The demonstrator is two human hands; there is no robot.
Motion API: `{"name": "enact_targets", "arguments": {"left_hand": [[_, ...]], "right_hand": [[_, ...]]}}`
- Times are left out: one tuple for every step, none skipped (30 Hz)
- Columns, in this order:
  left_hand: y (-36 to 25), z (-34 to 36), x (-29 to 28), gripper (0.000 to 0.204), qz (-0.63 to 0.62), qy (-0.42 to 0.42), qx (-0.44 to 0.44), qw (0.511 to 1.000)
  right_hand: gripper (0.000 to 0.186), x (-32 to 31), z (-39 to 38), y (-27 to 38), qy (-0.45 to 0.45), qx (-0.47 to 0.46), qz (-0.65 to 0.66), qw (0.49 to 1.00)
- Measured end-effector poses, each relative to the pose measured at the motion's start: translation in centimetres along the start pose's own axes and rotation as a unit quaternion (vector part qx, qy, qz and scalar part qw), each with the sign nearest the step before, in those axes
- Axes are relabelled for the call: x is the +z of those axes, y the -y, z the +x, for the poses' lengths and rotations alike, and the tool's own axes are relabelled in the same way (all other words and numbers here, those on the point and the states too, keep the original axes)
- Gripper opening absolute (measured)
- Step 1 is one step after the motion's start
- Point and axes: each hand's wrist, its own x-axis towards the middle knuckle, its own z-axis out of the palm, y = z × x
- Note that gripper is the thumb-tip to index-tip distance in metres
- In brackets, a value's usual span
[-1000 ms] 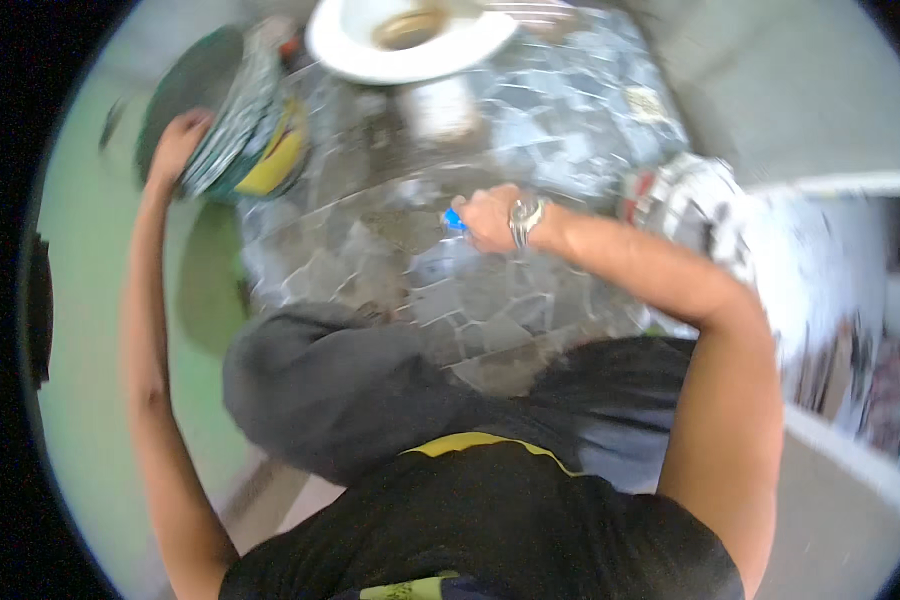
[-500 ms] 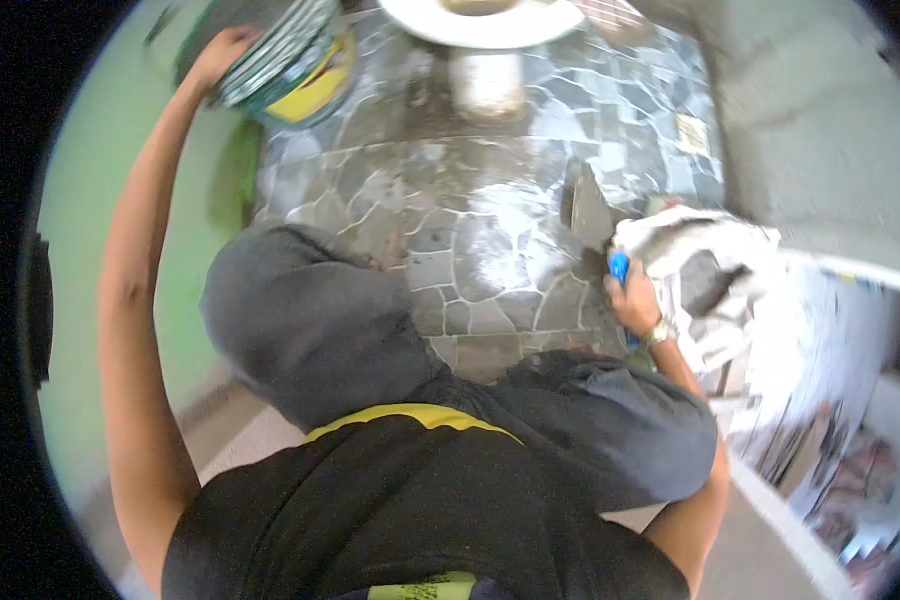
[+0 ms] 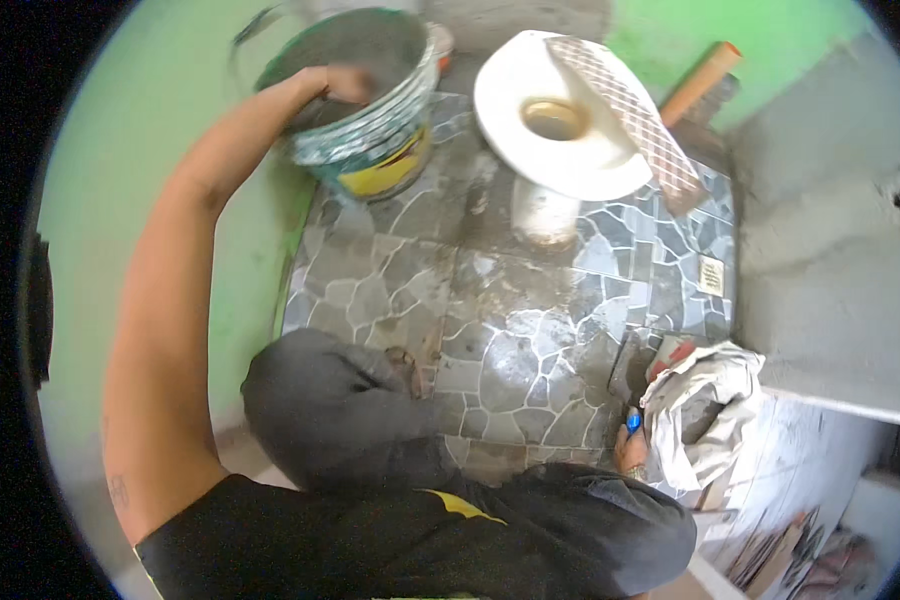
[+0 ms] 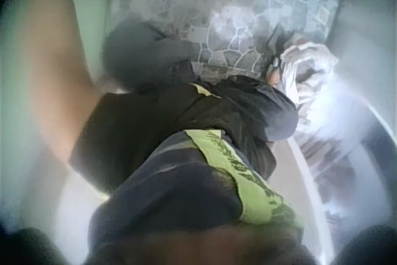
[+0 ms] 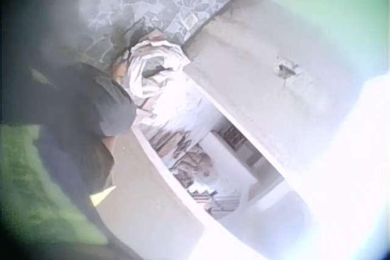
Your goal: Applying mortar and laying floor tiles in a small restroom area.
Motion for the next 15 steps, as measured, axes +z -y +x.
{"name": "enact_targets", "arguments": {"left_hand": [[0.4,2.2,0.2,0.057,0.065,0.052,0.077,0.994],[0.9,4.0,0.9,0.05,0.068,0.059,0.039,0.995],[1.3,5.8,1.7,0.047,0.095,0.08,0.076,0.989],[1.8,7.4,2.7,0.05,0.076,0.102,0.109,0.986],[2.3,8.8,3.7,0.053,0.071,0.141,0.082,0.984],[3.0,9.5,5.0,0.056,0.051,0.167,0.037,0.984],[3.6,9.9,6.3,0.059,0.003,0.199,0.023,0.98],[4.2,9.7,7.8,0.062,-0.026,0.207,-0.001,0.978],[5.0,8.9,9.2,0.061,-0.077,0.239,-0.003,0.968],[5.5,7.4,11.0,0.061,-0.113,0.241,-0.02,0.964],[5.9,5.2,12.7,0.06,-0.148,0.242,-0.035,0.958],[6.1,2.7,14.2,0.06,-0.186,0.241,-0.044,0.951],[6.2,-0.1,15.6,0.059,-0.22,0.24,-0.051,0.944],[5.8,-3.1,16.9,0.059,-0.26,0.238,-0.057,0.934],[5.2,-5.6,17.3,0.058,-0.284,0.234,-0.06,0.928]], "right_hand": [[0.046,-0.1,-0.4,-0.7,0.013,0.02,-0.009,1.0],[0.047,-0.1,-0.7,-1.3,0.041,0.06,-0.032,0.997],[0.048,-0.1,-1.3,-2.0,0.08,0.107,-0.009,0.991],[0.049,0.1,-1.6,-2.5,0.091,0.117,-0.032,0.988],[0.05,0.2,-2.1,-3.0,0.077,0.11,-0.016,0.991],[0.047,0.5,-2.6,-3.3,0.084,0.129,0.03,0.988],[0.046,0.6,-3.4,-3.7,0.098,0.118,-0.012,0.988],[0.044,0.6,-4.0,-3.9,0.105,0.106,-0.051,0.987],[0.041,0.2,-5.2,-4.4,0.048,0.093,-0.026,0.994],[0.038,-0.2,-6.1,-4.9,0.002,0.073,-0.003,0.997],[0.036,-1.1,-7.1,-5.7,0.045,0.076,0.037,0.995],[0.033,-2.6,-7.9,-6.9,0.088,0.076,0.065,0.991],[0.028,-4.2,-8.5,-8.1,0.112,0.076,0.058,0.989],[0.024,-6.1,-9.3,-9.4,0.115,0.078,0.047,0.989],[0.022,-8.8,-9.7,-10.8,0.111,0.074,0.045,0.99]]}}
